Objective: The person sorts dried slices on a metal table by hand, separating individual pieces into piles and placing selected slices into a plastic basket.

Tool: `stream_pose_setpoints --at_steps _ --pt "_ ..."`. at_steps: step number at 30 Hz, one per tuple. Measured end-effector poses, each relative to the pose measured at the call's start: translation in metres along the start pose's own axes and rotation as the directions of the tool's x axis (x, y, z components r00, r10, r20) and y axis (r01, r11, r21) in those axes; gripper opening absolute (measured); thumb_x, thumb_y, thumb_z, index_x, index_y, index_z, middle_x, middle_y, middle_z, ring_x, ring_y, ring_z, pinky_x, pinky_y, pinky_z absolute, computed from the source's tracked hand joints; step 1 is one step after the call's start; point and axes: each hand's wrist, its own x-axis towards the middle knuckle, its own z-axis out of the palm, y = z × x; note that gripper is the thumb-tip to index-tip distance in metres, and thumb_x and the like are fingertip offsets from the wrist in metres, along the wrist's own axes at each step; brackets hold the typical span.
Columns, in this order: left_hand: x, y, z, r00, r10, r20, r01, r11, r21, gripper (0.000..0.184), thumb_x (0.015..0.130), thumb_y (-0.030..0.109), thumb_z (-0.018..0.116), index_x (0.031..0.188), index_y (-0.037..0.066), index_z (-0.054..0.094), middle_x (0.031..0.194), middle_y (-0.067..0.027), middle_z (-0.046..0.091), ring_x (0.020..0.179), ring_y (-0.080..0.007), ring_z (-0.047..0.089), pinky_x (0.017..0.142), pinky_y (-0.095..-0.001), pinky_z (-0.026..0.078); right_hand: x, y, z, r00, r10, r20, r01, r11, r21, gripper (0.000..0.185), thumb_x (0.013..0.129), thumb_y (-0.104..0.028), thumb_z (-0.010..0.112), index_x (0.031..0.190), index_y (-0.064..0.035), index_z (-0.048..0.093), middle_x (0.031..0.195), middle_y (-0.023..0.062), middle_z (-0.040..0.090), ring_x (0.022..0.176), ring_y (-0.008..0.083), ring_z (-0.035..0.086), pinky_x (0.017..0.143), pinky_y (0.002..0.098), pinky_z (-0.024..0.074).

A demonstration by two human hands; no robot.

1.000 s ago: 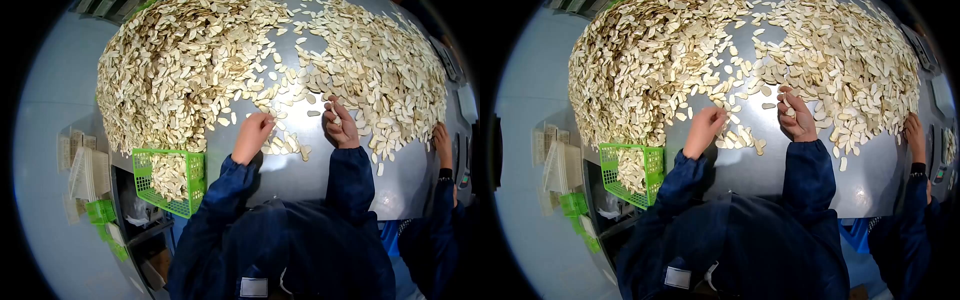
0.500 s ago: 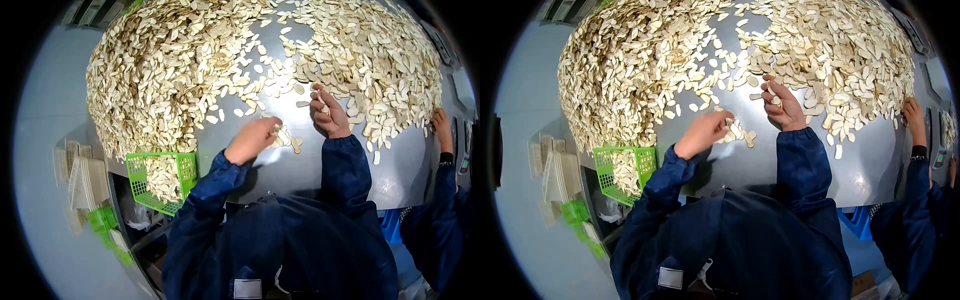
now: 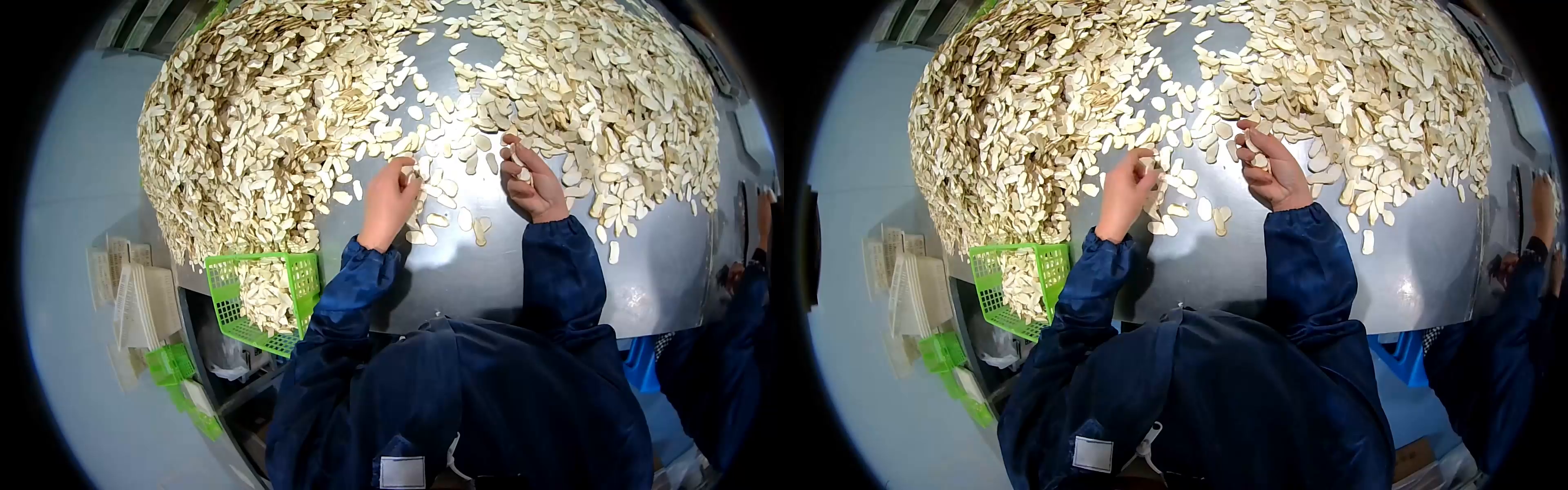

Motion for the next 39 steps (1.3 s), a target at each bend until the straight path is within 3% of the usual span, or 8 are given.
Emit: stream_pose_setpoints --at_steps 5,14,17,21,22,25,33,39 --pt "0.007 -0.012 -0.010 0.997 -0.065 -0.040 0.064 0.998 -0.016 0.019 0.080 0.014 0.063 0.094 0.002 0.065 0.064 -0.0093 0.054 0.058 -0.0239 0.053 0.055 -0.0348 0.042 0.002 0.001 -0.002 1.000 -0.014 -0.003 0.013 1.000 -0.014 0.027 0.095 -0.012 0.053 0.121 -0.0060 0.048 0.093 0.0038 0.053 0.070 0.0072 0.045 0.035 0.0143 0.0275" --pt "0.017 0.015 0.010 0.995 0.064 0.083 -0.075 0.988 0.138 0.019 0.077 0.016 0.066 0.090 0.002 0.062 0.076 -0.0146 0.061 0.073 -0.0320 0.061 0.063 -0.0406 0.047 0.001 0.003 0.002 0.997 -0.051 -0.065 0.047 0.997 -0.068 0.030 0.093 -0.011 0.057 0.121 -0.0042 0.048 0.092 0.0054 0.055 0.069 0.0078 0.050 0.035 0.0133 0.0295" --pt "0.018 0.008 0.030 0.984 0.167 0.054 -0.175 0.957 0.232 0.019 0.075 0.015 0.068 0.089 0.002 0.062 0.068 -0.0109 0.059 0.062 -0.0284 0.056 0.057 -0.0366 0.044 0.000 0.005 0.005 0.995 -0.063 -0.078 0.057 0.995 -0.078 0.030 0.092 -0.010 0.057 0.120 -0.0022 0.049 0.091 0.0059 0.055 0.069 0.0082 0.052 0.034 0.0135 0.0308" --pt "0.026 0.005 0.029 0.984 0.105 0.141 -0.124 0.984 0.131 0.014 0.075 0.013 0.066 0.082 0.002 0.061 0.070 -0.0098 0.059 0.063 -0.0245 0.058 0.058 -0.0341 0.044 0.000 0.006 0.004 0.994 -0.082 -0.078 0.076 0.993 -0.086 0.031 0.092 -0.010 0.057 0.120 -0.0012 0.049 0.093 0.0065 0.054 0.070 0.0087 0.052 0.034 0.0137 0.0305" --pt "0.025 0.011 0.024 0.986 0.062 0.156 -0.075 0.994 0.074 0.010 0.076 0.013 0.064 0.079 0.003 0.062 0.076 -0.0127 0.062 0.070 -0.0299 0.060 0.061 -0.0379 0.046 0.000 0.005 0.003 0.994 -0.084 -0.074 0.078 0.993 -0.084 0.031 0.092 -0.010 0.057 0.120 -0.0009 0.049 0.093 0.0068 0.054 0.070 0.0088 0.052 0.034 0.0136 0.0303" --pt "0.028 -0.002 0.019 0.982 0.029 0.187 -0.002 0.989 -0.145 0.010 0.076 0.012 0.064 0.080 0.002 0.063 0.073 -0.0123 0.061 0.067 -0.0286 0.059 0.060 -0.0370 0.045 0.001 0.005 0.003 0.993 -0.090 -0.072 0.084 0.993 -0.083 0.032 0.091 -0.009 0.058 0.120 0.0000 0.049 0.094 0.0074 0.054 0.071 0.0089 0.052 0.035 0.0133 0.0297" --pt "0.014 0.002 0.016 0.982 0.085 0.168 -0.108 0.985 0.137 0.016 0.076 0.009 0.067 0.088 0.002 0.060 0.076 -0.0119 0.061 0.069 -0.0289 0.059 0.061 -0.0372 0.045 0.002 0.006 0.005 0.992 -0.089 -0.084 0.079 0.990 -0.119 0.032 0.092 -0.009 0.056 0.121 0.0002 0.047 0.091 0.0072 0.055 0.069 0.0092 0.053 0.034 0.0137 0.0302" --pt "0.015 -0.012 0.017 0.980 0.057 0.191 -0.041 0.995 -0.087 0.010 0.078 0.006 0.066 0.086 0.003 0.060 0.075 -0.0071 0.058 0.067 -0.0203 0.057 0.060 -0.0329 0.044 0.000 0.005 0.003 0.993 -0.084 -0.082 0.077 0.994 -0.083 0.032 0.092 -0.009 0.057 0.121 -0.0011 0.048 0.092 0.0069 0.056 0.071 0.0092 0.053 0.035 0.0138 0.0299"
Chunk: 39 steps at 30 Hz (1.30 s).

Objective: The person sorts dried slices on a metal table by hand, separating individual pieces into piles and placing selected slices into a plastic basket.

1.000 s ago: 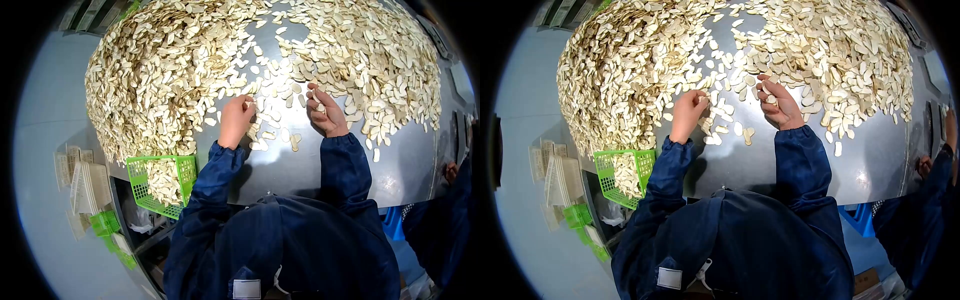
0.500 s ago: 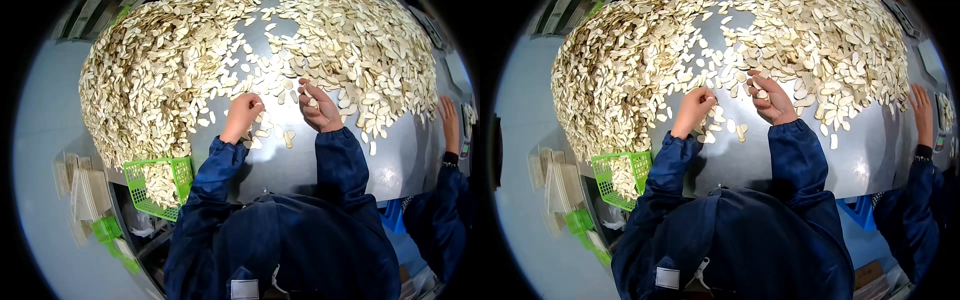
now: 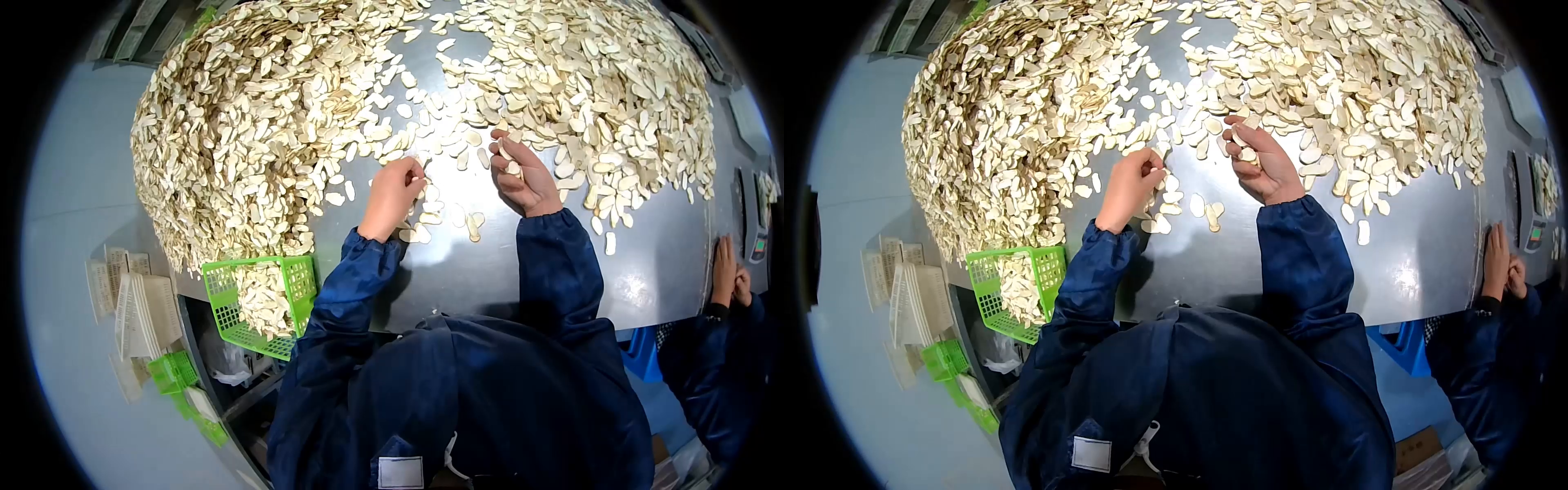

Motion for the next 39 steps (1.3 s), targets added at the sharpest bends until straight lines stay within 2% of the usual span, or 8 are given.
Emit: stream_pose_setpoints --at_steps 3,6,7,10,14,16,27,39 --pt "-0.003 -0.015 -0.011 0.976 -0.125 0.176 0.186 0.901 -0.392 0.006 0.086 0.006 0.060 0.092 0.006 0.059 0.081 0.0011 0.055 0.071 -0.0068 0.051 0.060 -0.0248 0.041 0.001 -0.001 -0.001 1.000 0.005 0.026 -0.004 1.000 -0.014 0.032 0.091 -0.010 0.058 0.121 -0.0017 0.048 0.091 0.0068 0.056 0.071 0.0093 0.054 0.034 0.0142 0.0298" --pt "-0.015 -0.003 -0.023 0.935 -0.221 0.277 0.338 0.321 -0.885 0.010 0.089 0.008 0.056 0.099 0.005 0.055 0.080 0.0015 0.051 0.070 -0.0060 0.047 0.057 -0.0192 0.038 0.001 -0.001 -0.001 1.000 0.002 0.024 -0.002 1.000 -0.013 0.032 0.091 -0.010 0.058 0.121 -0.0019 0.048 0.091 0.0068 0.056 0.070 0.0093 0.054 0.034 0.0143 0.0299" --pt "-0.016 -0.024 -0.027 0.943 0.034 0.331 0.328 0.073 -0.942 0.016 0.092 0.008 0.050 0.106 0.003 0.053 0.085 -0.0002 0.052 0.075 -0.0071 0.048 0.059 -0.0200 0.040 0.001 -0.001 -0.001 1.000 -0.001 0.022 0.001 1.000 -0.013 0.032 0.091 -0.010 0.058 0.121 -0.0019 0.048 0.091 0.0068 0.056 0.070 0.0093 0.054 0.034 0.0143 0.0299" --pt "-0.026 -0.019 -0.029 0.945 -0.104 0.310 0.317 0.056 -0.947 0.018 0.092 0.009 0.050 0.109 0.002 0.052 0.086 -0.0017 0.052 0.077 -0.0072 0.048 0.058 -0.0203 0.040 0.001 0.000 0.000 1.000 0.001 0.015 -0.001 1.000 -0.029 0.032 0.092 -0.010 0.058 0.120 -0.0018 0.048 0.091 0.0066 0.056 0.070 0.0091 0.054 0.034 0.0142 0.0299" --pt "-0.033 -0.005 -0.032 0.924 -0.297 0.242 0.381 0.768 -0.515 0.014 0.089 0.015 0.058 0.097 0.003 0.061 0.079 0.0007 0.058 0.075 -0.0099 0.054 0.068 -0.0224 0.045 0.001 0.000 0.001 1.000 0.012 0.017 -0.012 1.000 -0.022 0.030 0.092 -0.010 0.057 0.120 -0.0019 0.049 0.091 0.0062 0.055 0.071 0.0090 0.054 0.034 0.0141 0.0301" --pt "-0.035 0.000 -0.015 0.993 -0.062 0.104 0.095 0.930 -0.354 0.013 0.082 0.009 0.066 0.092 0.000 0.065 0.078 -0.0036 0.062 0.074 -0.0132 0.059 0.067 -0.0267 0.047 0.001 0.000 -0.001 1.000 0.012 0.017 -0.011 0.999 -0.031 0.030 0.092 -0.010 0.057 0.119 -0.0020 0.049 0.091 0.0060 0.055 0.071 0.0089 0.054 0.034 0.0141 0.0302" --pt "-0.045 0.043 0.038 0.948 0.249 0.196 -0.297 0.916 0.269 0.020 0.077 0.010 0.068 0.095 0.009 0.059 0.080 -0.0096 0.056 0.070 -0.0271 0.059 0.064 -0.0371 0.047 -0.001 0.000 -0.001 1.000 -0.009 -0.012 0.009 0.999 -0.038 0.032 0.092 -0.010 0.057 0.121 -0.0006 0.048 0.092 0.0057 0.056 0.070 0.0084 0.054 0.035 0.0139 0.0303" --pt "-0.075 0.051 0.046 0.967 0.122 0.225 -0.153 0.980 0.128 0.011 0.079 0.014 0.068 0.081 0.006 0.060 0.075 -0.0110 0.058 0.071 -0.0316 0.059 0.062 -0.0398 0.047 -0.001 -0.003 0.000 1.000 0.011 0.005 -0.011 0.999 -0.036 0.028 0.094 -0.012 0.056 0.120 -0.0054 0.048 0.094 0.0044 0.054 0.070 0.0065 0.049 0.035 0.0144 0.0277"
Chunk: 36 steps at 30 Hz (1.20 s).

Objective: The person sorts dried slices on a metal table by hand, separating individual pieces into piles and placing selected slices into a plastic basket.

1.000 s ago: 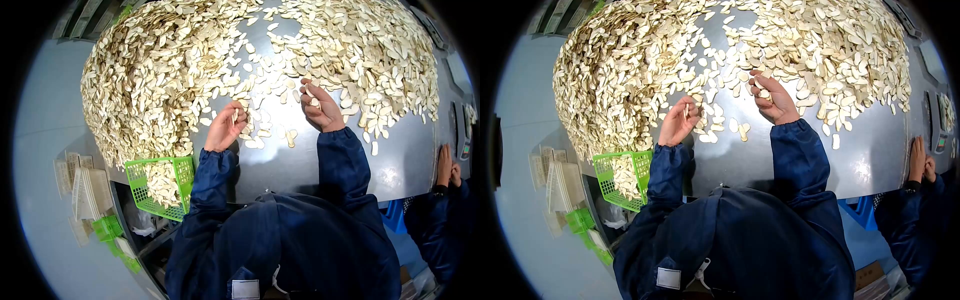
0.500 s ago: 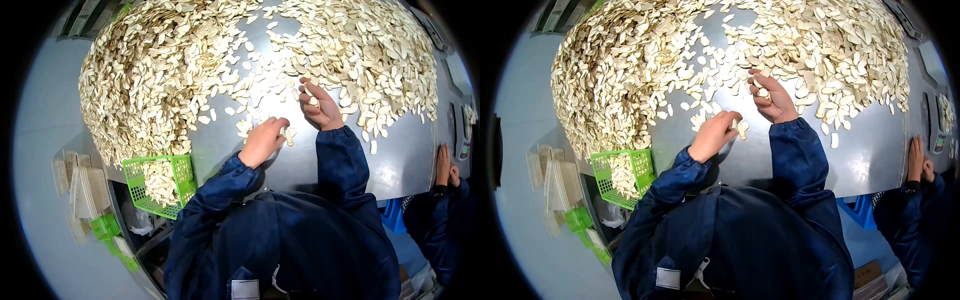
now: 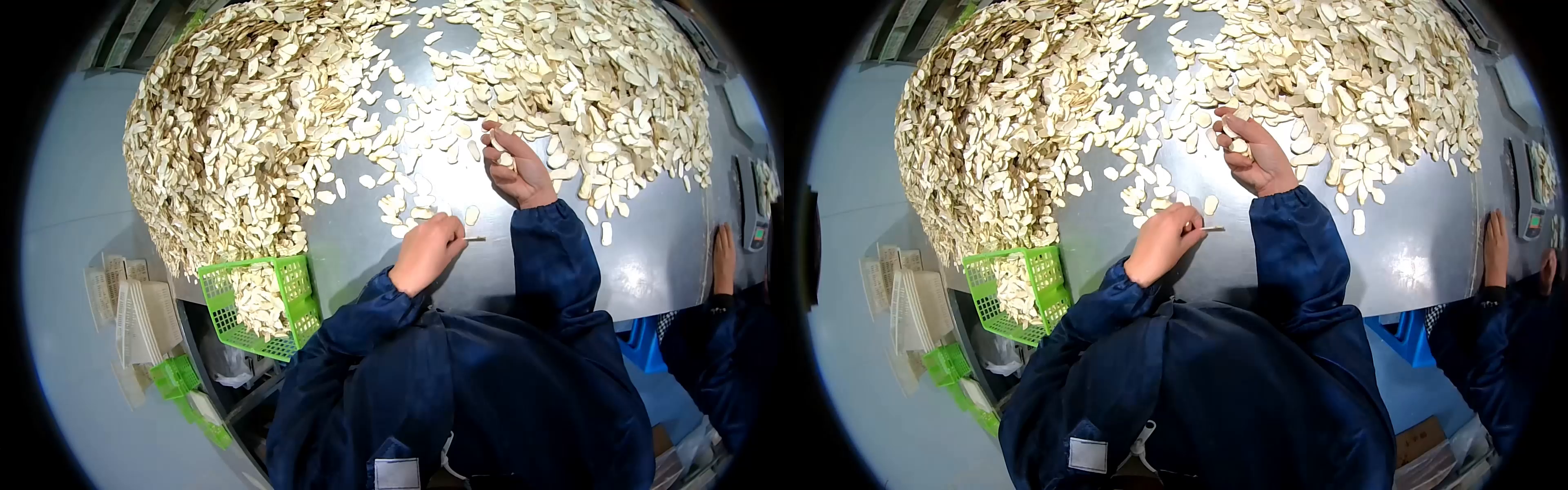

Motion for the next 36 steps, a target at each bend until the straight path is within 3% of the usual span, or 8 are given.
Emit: stream_pose_setpoints --at_steps 3,4,7,14,20,27,33,36 --pt "-0.009 -0.011 0.000 1.000 -0.016 0.007 0.017 0.963 -0.271 0.011 0.080 0.014 0.067 0.086 0.006 0.063 0.071 -0.0108 0.057 0.064 -0.0255 0.057 0.059 -0.0370 0.045 0.001 0.001 0.004 1.000 0.004 -0.013 -0.004 1.000 -0.009 0.028 0.094 -0.012 0.056 0.120 -0.0054 0.048 0.093 0.0048 0.054 0.069 0.0070 0.050 0.035 0.0145 0.0283" --pt "-0.010 -0.017 0.001 0.993 -0.083 0.079 0.109 0.897 -0.427 0.011 0.085 0.016 0.065 0.090 0.006 0.064 0.067 -0.0038 0.055 0.059 -0.0127 0.049 0.053 -0.0283 0.039 -0.001 0.001 0.009 0.998 -0.001 -0.057 -0.001 0.999 -0.047 0.028 0.094 -0.012 0.056 0.120 -0.0051 0.047 0.092 0.0050 0.055 0.067 0.0075 0.051 0.035 0.0141 0.0295" --pt "-0.008 -0.022 -0.016 0.857 -0.333 0.393 0.501 0.361 -0.787 0.013 0.090 0.017 0.061 0.092 0.004 0.063 0.068 0.0043 0.050 0.060 -0.0035 0.040 0.050 -0.0203 0.032 -0.003 0.007 0.017 1.000 -0.027 0.009 0.028 0.968 -0.250 0.024 0.092 -0.009 0.055 0.113 0.0004 0.051 0.090 0.0079 0.057 0.064 0.0083 0.054 0.033 0.0143 0.0299" --pt "-0.008 -0.024 -0.021 0.876 -0.328 0.353 0.397 0.076 -0.915 0.013 0.092 0.017 0.058 0.096 0.005 0.061 0.070 0.0081 0.043 0.060 -0.0009 0.036 0.049 -0.0171 0.026 -0.013 0.022 0.042 0.977 0.214 0.003 -0.167 0.772 -0.613 0.026 0.086 -0.006 0.057 0.110 0.0040 0.054 0.084 0.0089 0.060 0.057 0.0081 0.051 0.036 0.0155 0.0312" --pt "-0.008 -0.027 -0.012 0.920 -0.391 -0.026 0.244 0.624 -0.742 0.016 0.091 0.019 0.060 0.094 0.003 0.062 0.072 0.0064 0.051 0.065 -0.0008 0.041 0.052 -0.0193 0.032 -0.016 0.036 0.055 0.954 0.293 -0.065 -0.240 0.616 -0.750 0.025 0.083 -0.006 0.061 0.106 0.0020 0.058 0.066 0.0055 0.057 0.041 0.0042 0.041 0.036 0.0171 0.0287" --pt "-0.012 -0.030 0.005 0.949 -0.310 -0.062 0.188 0.711 -0.678 0.018 0.089 0.018 0.061 0.092 0.000 0.065 0.079 0.0001 0.061 0.075 -0.0067 0.052 0.071 -0.0232 0.042 -0.016 0.043 0.060 0.972 0.217 -0.087 -0.197 0.564 -0.802 0.018 0.083 -0.007 0.063 0.099 0.0005 0.059 0.062 0.0045 0.055 0.040 0.0042 0.038 0.036 0.0186 0.0266" --pt "-0.043 -0.022 0.005 0.973 -0.113 0.199 0.214 0.760 -0.614 0.019 0.089 0.017 0.061 0.095 0.000 0.065 0.088 -0.0061 0.068 0.083 -0.0121 0.060 0.076 -0.0260 0.046 -0.005 0.012 0.026 0.883 -0.423 -0.202 0.243 0.782 -0.574 0.027 0.095 -0.022 0.056 0.112 -0.0013 0.054 0.069 0.0065 0.054 0.044 0.0071 0.040 0.036 0.0169 0.0270" --pt "-0.058 -0.032 -0.010 0.959 -0.281 -0.030 0.214 0.790 -0.574 0.017 0.088 0.016 0.059 0.095 0.001 0.063 0.087 -0.0126 0.065 0.082 -0.0233 0.061 0.075 -0.0316 0.047 -0.013 0.003 0.033 0.744 -0.633 -0.212 0.387 0.668 -0.636 0.032 0.096 -0.023 0.054 0.121 -0.0025 0.054 0.085 0.0034 0.056 0.058 0.0086 0.051 0.041 0.0157 0.0325"
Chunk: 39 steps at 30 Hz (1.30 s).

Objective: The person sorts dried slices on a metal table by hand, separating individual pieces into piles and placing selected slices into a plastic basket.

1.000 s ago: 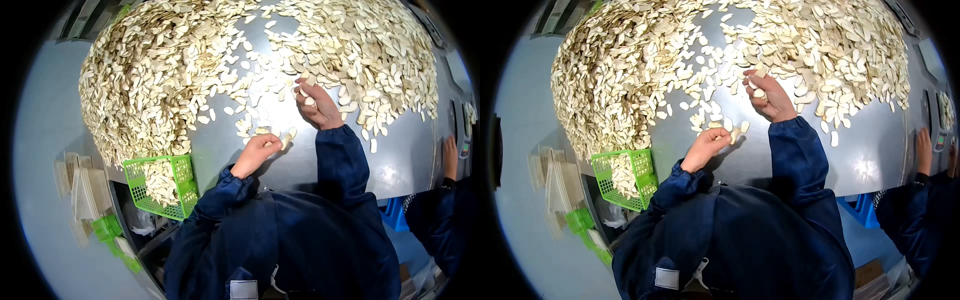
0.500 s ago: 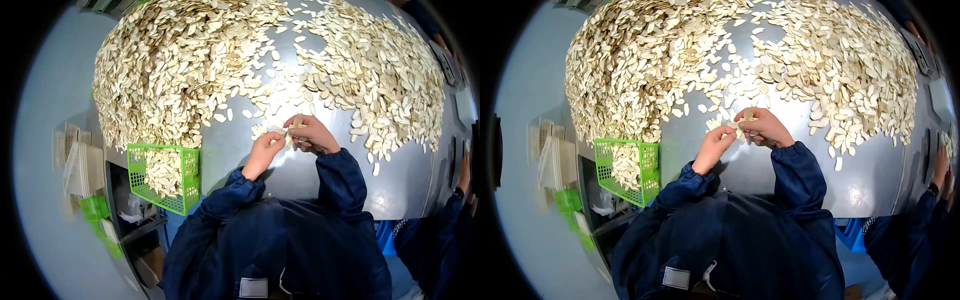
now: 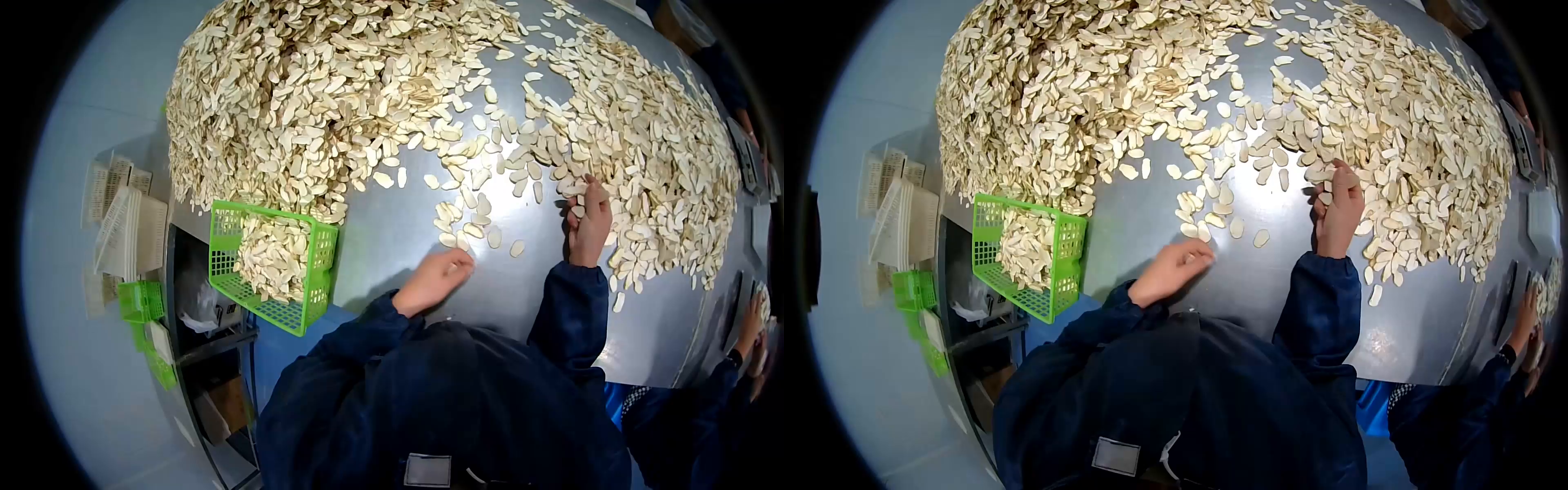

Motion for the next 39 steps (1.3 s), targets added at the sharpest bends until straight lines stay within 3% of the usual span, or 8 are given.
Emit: stream_pose_setpoints --at_steps 8,12,15,19,23,29,34,39 --pt "0.009 -0.011 -0.019 0.955 -0.015 -0.295 0.053 0.991 0.123 0.051 0.089 0.016 0.056 0.136 0.001 0.040 0.071 -0.0113 0.055 0.063 -0.0213 0.053 0.061 -0.0318 0.044 -0.008 0.001 0.005 0.944 -0.291 -0.157 0.247 0.936 -0.250 0.025 0.095 -0.018 0.056 0.114 -0.0021 0.060 0.083 0.0015 0.056 0.061 0.0083 0.053 0.043 0.0173 0.0338" --pt "0.018 -0.002 -0.011 0.998 0.050 0.044 -0.035 0.953 -0.300 0.042 0.095 0.016 0.050 0.135 0.005 0.045 0.069 0.0018 0.045 0.060 -0.0067 0.042 0.054 -0.0214 0.036 -0.027 0.010 0.002 0.977 0.177 0.119 -0.179 0.984 0.014 0.022 0.092 -0.012 0.056 0.111 -0.0018 0.057 0.081 0.0056 0.057 0.052 0.0097 0.049 0.037 0.0185 0.0312" --pt "0.018 0.000 -0.038 0.983 -0.172 0.061 0.170 0.740 -0.651 0.031 0.098 0.018 0.045 0.125 0.004 0.050 0.069 0.0043 0.037 0.057 -0.0016 0.029 0.046 -0.0171 0.023 -0.079 0.020 0.029 0.566 0.648 0.510 -0.725 0.685 -0.065 0.021 0.089 -0.011 0.057 0.108 -0.0022 0.055 0.078 0.0068 0.056 0.046 0.0102 0.046 0.035 0.0186 0.0287" --pt "0.014 -0.021 -0.058 0.986 -0.168 0.001 0.051 0.296 -0.954 0.020 0.100 0.018 0.043 0.111 0.003 0.049 0.071 0.0034 0.036 0.057 -0.0049 0.032 0.045 -0.0175 0.026 -0.126 0.073 0.055 0.163 0.805 0.571 -0.717 0.494 -0.492 0.026 0.091 -0.011 0.053 0.116 -0.0025 0.050 0.079 0.0083 0.055 0.056 0.0123 0.052 0.036 0.0182 0.0319" --pt "0.009 -0.030 -0.060 0.988 -0.153 0.032 0.027 -0.032 -0.999 0.016 0.098 0.015 0.047 0.106 0.002 0.050 0.067 0.0029 0.037 0.057 -0.0062 0.034 0.044 -0.0187 0.028 -0.123 0.073 0.071 0.214 0.837 0.503 -0.749 0.472 -0.466 0.027 0.092 -0.016 0.054 0.115 -0.0032 0.051 0.078 0.0046 0.055 0.057 0.0091 0.052 0.035 0.0174 0.0307" --pt "0.012 -0.043 -0.052 0.986 -0.076 0.149 0.125 -0.259 -0.958 0.019 0.096 0.015 0.050 0.109 0.002 0.050 0.075 -0.0003 0.045 0.068 -0.0112 0.043 0.053 -0.0206 0.036 -0.040 0.034 0.044 0.881 0.397 0.256 -0.366 0.917 -0.160 0.021 0.093 -0.013 0.050 0.109 0.0001 0.051 0.078 0.0057 0.055 0.054 0.0100 0.049 0.036 0.0177 0.0310" --pt "0.026 -0.033 -0.030 0.969 0.039 0.245 0.243 -0.349 -0.905 0.040 0.100 0.028 0.038 0.129 0.001 0.047 0.118 -0.0127 0.055 0.112 -0.0278 0.051 0.099 -0.0408 0.040 -0.076 0.028 0.081 0.926 0.228 0.300 -0.201 0.973 -0.116 0.016 0.093 -0.011 0.052 0.102 0.0014 0.056 0.080 0.0060 0.057 0.065 0.0109 0.054 0.047 0.0206 0.0378" --pt "0.033 -0.044 -0.022 0.959 0.017 0.284 0.265 -0.419 -0.868 0.035 0.101 0.034 0.036 0.121 0.009 0.051 0.120 -0.0091 0.055 0.109 -0.0256 0.054 0.097 -0.0417 0.043 -0.113 0.057 0.114 0.859 0.019 0.511 0.257 0.848 -0.463 0.016 0.089 -0.010 0.059 0.095 0.0037 0.064 0.087 0.0084 0.064 0.077 0.0125 0.060 0.070 0.0252 0.0479"
